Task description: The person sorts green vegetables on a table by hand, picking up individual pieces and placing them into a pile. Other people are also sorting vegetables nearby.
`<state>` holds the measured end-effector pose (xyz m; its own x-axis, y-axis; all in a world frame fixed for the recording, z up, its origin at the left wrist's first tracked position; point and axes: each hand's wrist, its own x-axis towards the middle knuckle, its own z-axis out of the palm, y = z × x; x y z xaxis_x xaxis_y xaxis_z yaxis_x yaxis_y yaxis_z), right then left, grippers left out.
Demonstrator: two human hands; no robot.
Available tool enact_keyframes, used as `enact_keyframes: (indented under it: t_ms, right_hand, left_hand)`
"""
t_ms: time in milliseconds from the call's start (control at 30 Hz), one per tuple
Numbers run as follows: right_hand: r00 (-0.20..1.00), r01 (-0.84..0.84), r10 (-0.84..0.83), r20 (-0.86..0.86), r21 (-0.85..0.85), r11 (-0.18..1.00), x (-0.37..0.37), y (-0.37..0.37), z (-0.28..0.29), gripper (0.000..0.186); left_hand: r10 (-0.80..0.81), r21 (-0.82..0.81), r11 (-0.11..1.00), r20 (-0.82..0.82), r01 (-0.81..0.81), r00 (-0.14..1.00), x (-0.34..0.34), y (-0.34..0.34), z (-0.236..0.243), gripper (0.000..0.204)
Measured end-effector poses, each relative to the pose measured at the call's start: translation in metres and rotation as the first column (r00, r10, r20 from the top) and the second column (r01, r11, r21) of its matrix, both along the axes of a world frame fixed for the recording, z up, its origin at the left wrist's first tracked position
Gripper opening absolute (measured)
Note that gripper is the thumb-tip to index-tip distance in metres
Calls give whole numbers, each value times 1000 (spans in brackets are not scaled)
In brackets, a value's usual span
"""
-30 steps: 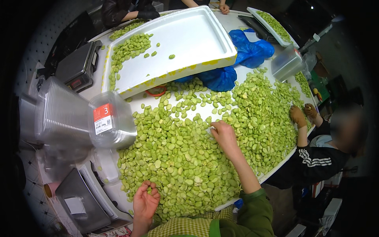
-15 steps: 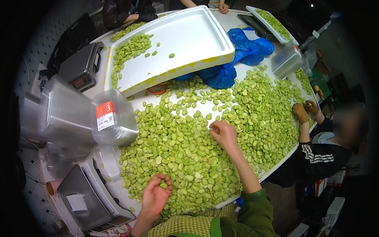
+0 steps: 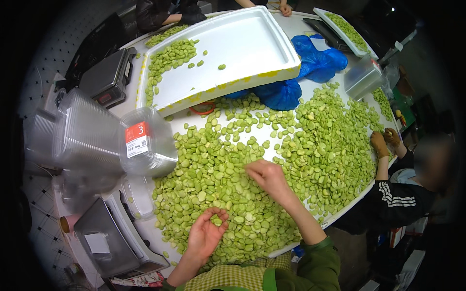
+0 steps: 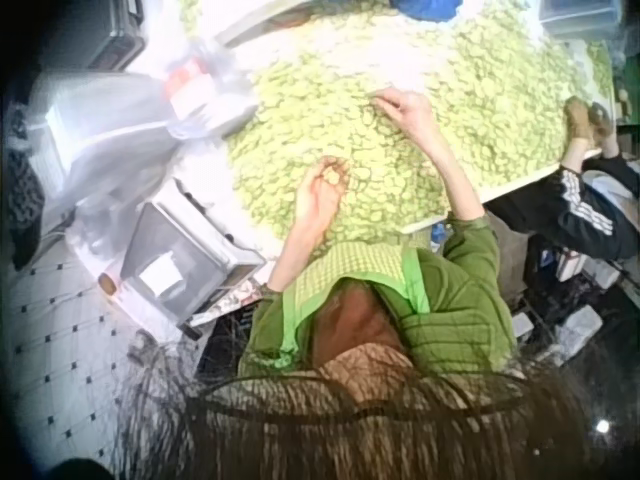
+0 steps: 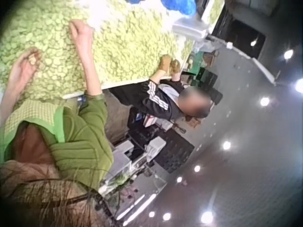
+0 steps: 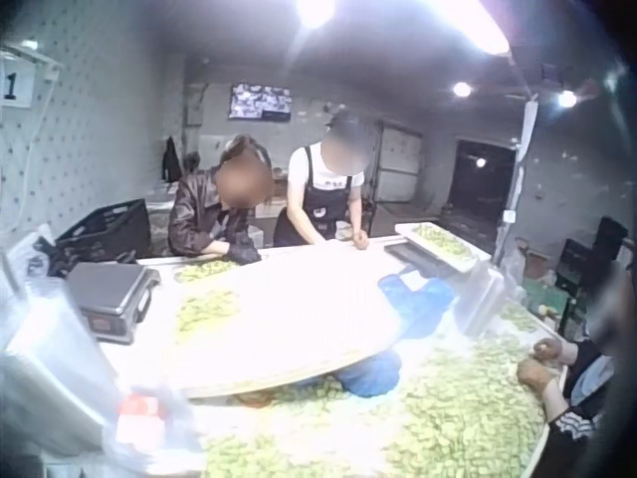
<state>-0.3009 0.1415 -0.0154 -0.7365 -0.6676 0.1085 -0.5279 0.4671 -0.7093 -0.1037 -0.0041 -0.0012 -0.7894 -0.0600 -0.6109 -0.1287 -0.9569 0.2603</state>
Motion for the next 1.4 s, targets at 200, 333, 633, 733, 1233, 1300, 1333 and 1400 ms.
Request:
enact_keyframes:
  t_ms: [200,333,633,733,1233,1300,1333,1400]
  right_hand:
    - [966,77,-32,-257,167,983,-35,-12,-42,20]
    - [961,81,15,-278,331,940,-42,-6,-47,25]
    - [932,145,-44,-360,259,955,-44,0,-60,28]
    - [936,182,-110,-334,192,964,-46,6,-63,28]
    - [553,577,-229,801,-169,799,-49,52,-47,21]
    - [531,561,-223,817,-142,816,-47,48,-41,19]
    - [554,531,-239,797,-117,839,-45,45,-32,17]
    - [736,397,-270,621,-72,915,-45,32,-32,15]
  left_hand:
    - [-31,-115,993,-19,29,999,6,-8,3,19]
    - [-137,-653,742,68,148,988,-4,-35,13,18]
    - [-229,-830,-554,227,65,947,-80,-28,-11,13]
    - [-213,-684,-707,448,180,868,-99,-18,-23,11]
    - [-218,-659,-752,285,26,934,-105,-21,-43,9]
    - [-271,-856,-514,221,53,937,-104,-29,-35,7]
    - [-314,-943,-314,210,108,926,-104,-32,-23,7]
    - [-354,-959,198,121,201,927,-98,-39,-9,7]
